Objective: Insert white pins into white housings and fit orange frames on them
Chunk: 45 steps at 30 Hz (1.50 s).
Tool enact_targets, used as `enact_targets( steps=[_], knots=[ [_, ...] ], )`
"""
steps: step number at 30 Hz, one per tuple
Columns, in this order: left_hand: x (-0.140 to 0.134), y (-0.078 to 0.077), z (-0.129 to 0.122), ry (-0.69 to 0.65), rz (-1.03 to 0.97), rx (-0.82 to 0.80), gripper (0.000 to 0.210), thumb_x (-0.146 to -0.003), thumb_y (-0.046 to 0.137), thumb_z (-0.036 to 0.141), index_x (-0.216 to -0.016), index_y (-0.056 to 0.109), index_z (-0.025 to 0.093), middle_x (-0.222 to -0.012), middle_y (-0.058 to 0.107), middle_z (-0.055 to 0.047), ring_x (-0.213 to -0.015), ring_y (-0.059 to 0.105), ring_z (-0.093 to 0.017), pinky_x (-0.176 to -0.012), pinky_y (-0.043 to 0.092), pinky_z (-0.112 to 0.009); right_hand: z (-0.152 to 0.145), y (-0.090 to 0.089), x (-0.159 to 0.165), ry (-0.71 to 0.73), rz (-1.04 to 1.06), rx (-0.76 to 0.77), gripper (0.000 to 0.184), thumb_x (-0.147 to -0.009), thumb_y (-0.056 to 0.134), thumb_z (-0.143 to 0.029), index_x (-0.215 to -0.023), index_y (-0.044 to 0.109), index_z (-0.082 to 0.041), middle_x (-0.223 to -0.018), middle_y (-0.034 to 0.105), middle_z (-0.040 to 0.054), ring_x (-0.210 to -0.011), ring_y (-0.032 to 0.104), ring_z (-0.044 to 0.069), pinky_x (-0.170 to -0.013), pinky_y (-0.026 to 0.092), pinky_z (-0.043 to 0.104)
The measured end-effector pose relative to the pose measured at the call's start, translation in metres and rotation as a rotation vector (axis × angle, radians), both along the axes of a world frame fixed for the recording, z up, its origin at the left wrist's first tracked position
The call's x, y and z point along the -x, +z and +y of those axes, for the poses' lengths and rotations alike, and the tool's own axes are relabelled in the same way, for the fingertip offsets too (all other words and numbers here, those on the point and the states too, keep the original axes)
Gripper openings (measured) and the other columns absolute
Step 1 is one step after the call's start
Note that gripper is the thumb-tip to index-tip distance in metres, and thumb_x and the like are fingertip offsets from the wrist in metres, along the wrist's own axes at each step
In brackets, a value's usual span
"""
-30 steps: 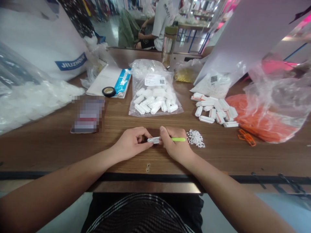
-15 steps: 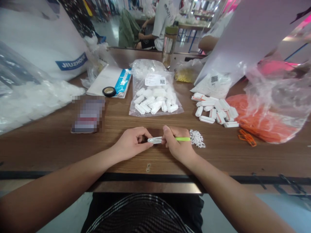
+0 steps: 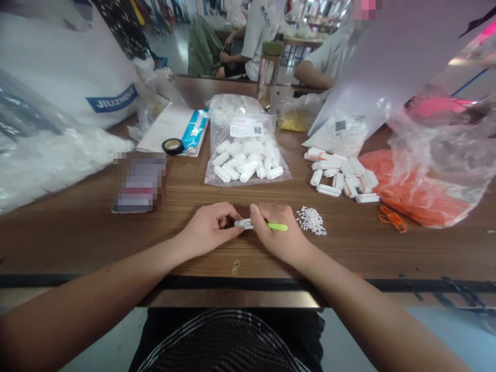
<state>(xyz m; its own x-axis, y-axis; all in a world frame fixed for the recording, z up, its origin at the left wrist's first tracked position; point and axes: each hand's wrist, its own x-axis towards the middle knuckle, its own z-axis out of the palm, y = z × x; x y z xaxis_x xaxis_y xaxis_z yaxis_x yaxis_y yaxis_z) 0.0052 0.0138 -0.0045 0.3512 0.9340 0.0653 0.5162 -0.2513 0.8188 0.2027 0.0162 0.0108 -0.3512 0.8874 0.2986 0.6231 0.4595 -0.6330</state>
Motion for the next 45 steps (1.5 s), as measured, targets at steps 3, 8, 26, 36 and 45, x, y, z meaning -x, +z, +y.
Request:
enact_targets(
  steps=[3, 8, 26, 36, 45],
  knots=[
    [0.0000, -0.0013, 0.0002, -0.001, -0.006, -0.001, 0.007, -0.077, 0.071, 0.027, -0.080, 0.069, 0.021, -0.066, 0.054, 0.004, -0.058, 0.046, -0.011, -0.059, 0.035, -0.027, -0.0016, -0.0010, -0.0007, -0.011, 0.005, -0.015, 0.047, -0.099, 0.044, -0.033, -0.056, 0.056, -0.020, -0.048, 0.054, -0.0022, -0.045, 0.049, 0.009, -0.051, 0.037, 0.026],
    [0.0009, -0.0008, 0.0002, -0.017, -0.004, 0.002, 0.008, -0.078, 0.070, 0.027, -0.083, 0.071, 0.022, -0.068, 0.054, 0.003, -0.058, 0.046, -0.011, -0.059, 0.035, -0.027, -0.0025, -0.0028, -0.0035, -0.109, 0.179, 0.045, 0.047, -0.098, 0.047, -0.031, -0.054, 0.059, -0.019, -0.048, 0.058, -0.0024, -0.044, 0.054, 0.009, -0.051, 0.041, 0.025],
    [0.0008, 0.0003, 0.0003, -0.012, -0.004, 0.017, 0.008, -0.077, 0.071, 0.026, -0.083, 0.071, 0.021, -0.067, 0.053, 0.004, -0.058, 0.046, -0.010, -0.060, 0.036, -0.027, -0.0020, -0.0047, -0.0026, -0.104, 0.215, 0.076, 0.047, -0.098, 0.047, -0.030, -0.054, 0.059, -0.019, -0.048, 0.058, -0.0033, -0.044, 0.054, 0.008, -0.051, 0.041, 0.023],
    [0.0003, 0.0008, 0.0007, -0.014, 0.008, 0.006, 0.008, -0.077, 0.071, 0.026, -0.082, 0.071, 0.021, -0.065, 0.052, 0.004, -0.057, 0.045, -0.010, -0.059, 0.035, -0.027, -0.0014, -0.0053, -0.0040, -0.099, 0.207, 0.111, 0.046, -0.097, 0.049, -0.031, -0.054, 0.059, -0.019, -0.050, 0.060, -0.0027, -0.044, 0.055, 0.008, -0.049, 0.041, 0.023],
    [0.0013, -0.0021, 0.0011, -0.017, 0.002, -0.011, 0.006, -0.077, 0.070, 0.025, -0.082, 0.070, 0.021, -0.065, 0.052, 0.004, -0.056, 0.043, -0.010, -0.059, 0.035, -0.026, 0.0007, -0.0061, -0.0056, -0.142, 0.285, 0.154, 0.047, -0.097, 0.050, -0.032, -0.053, 0.059, -0.018, -0.049, 0.060, -0.0021, -0.042, 0.053, 0.008, -0.047, 0.042, 0.023]
  ],
)
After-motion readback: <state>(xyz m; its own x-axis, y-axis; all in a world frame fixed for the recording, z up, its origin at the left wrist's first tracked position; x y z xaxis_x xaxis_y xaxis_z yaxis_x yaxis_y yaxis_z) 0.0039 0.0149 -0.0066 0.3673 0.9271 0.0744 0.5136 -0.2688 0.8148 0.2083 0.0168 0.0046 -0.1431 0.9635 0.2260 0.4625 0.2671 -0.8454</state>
